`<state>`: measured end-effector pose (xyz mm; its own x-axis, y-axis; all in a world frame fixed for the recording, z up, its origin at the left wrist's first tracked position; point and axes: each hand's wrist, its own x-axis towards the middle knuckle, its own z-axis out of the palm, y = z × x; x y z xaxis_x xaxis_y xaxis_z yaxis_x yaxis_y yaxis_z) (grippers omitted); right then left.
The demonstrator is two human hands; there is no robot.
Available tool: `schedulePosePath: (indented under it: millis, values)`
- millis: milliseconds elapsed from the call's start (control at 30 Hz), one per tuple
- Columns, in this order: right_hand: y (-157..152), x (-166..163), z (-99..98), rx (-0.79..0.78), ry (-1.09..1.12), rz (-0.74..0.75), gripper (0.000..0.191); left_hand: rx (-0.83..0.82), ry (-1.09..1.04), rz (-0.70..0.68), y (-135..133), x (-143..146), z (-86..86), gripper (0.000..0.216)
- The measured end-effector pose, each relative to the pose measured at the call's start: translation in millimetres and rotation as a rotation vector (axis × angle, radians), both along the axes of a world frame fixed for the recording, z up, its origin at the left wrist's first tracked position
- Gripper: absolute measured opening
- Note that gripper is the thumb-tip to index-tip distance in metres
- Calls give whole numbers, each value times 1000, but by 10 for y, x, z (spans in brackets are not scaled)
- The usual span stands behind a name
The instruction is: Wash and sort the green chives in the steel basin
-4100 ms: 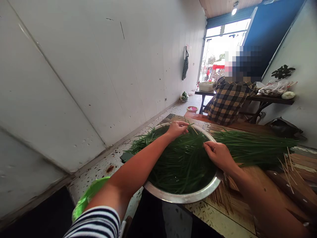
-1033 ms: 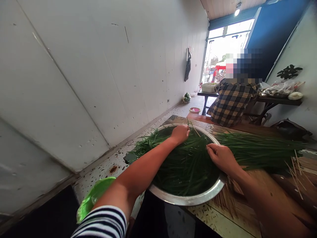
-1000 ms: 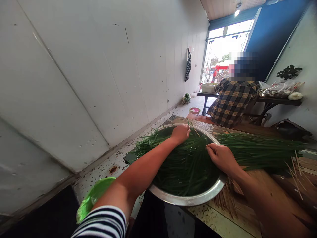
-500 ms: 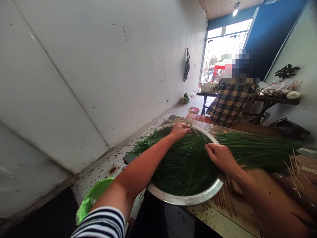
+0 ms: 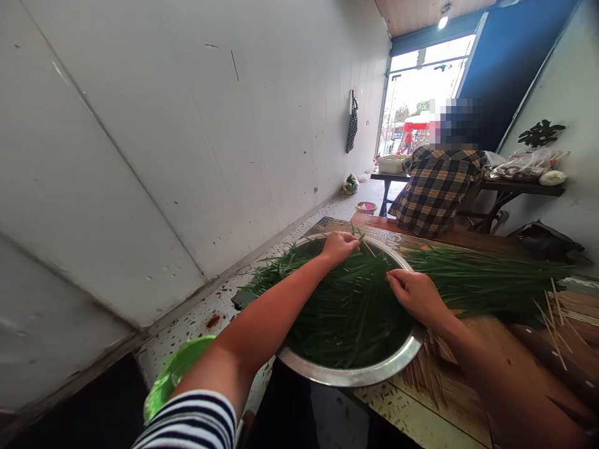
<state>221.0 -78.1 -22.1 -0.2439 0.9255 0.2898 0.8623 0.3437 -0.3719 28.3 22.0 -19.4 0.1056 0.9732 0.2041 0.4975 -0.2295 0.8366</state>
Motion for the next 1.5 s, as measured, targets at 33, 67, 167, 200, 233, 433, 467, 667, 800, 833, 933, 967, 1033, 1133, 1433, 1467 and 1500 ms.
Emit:
schedulePosePath:
  millis: [33, 67, 167, 200, 233, 433, 467, 667, 800, 833, 933, 967, 1033, 1133, 1433, 1467, 1500]
  values:
    - [-1, 0, 2, -4, 2, -1, 35, 7, 6, 7, -1, 1, 0, 28]
    - [-3, 1, 4, -8, 4, -2, 35, 12, 8, 8, -3, 4, 1, 28]
    - [-7, 0, 11, -12, 2, -7, 36, 6, -19, -13, -19, 20, 5, 26]
    - [-8, 0, 11, -11, 1, -6, 36, 0, -35, -19, -26, 26, 6, 26]
    - [-8, 1, 11, -9, 0, -5, 36, -6, -50, -23, -33, 33, 8, 26]
    - [0, 6, 1, 1, 1, -9, 35, -12, -92, -21, -62, 48, 28, 27]
    - [1, 6, 1, 0, -3, -8, 35, -6, -89, -23, -64, 46, 32, 26]
    - [11, 9, -5, -5, -27, -8, 35, 31, -78, -19, -44, 41, -9, 25]
    - [10, 6, -3, -7, -13, -12, 35, 26, -61, -75, -96, 82, -3, 26]
    - [8, 4, 0, -9, -3, -15, 35, 24, -37, -114, -130, 93, 22, 25]
    - [3, 0, 9, -16, 20, -26, 34, 24, 96, -267, -242, 100, 133, 24]
    - [3, -1, 10, -12, 27, -26, 34, 23, 156, -306, -270, 93, 169, 24]
    - [5, 0, 11, 2, 49, -21, 34, 21, 294, -337, -300, 65, 220, 27]
    - [9, 3, 8, 44, 110, -21, 34, -3, 493, -340, -297, 8, 252, 29]
    - [-19, 99, -1, 323, 52, -45, 33, -41, 571, -365, -194, -213, 291, 29]
    - [-26, 137, 5, 382, 39, -64, 32, -34, 570, -374, -183, -223, 287, 28]
    - [-34, 188, 15, 444, 31, -86, 32, -31, 571, -386, -178, -228, 285, 27]
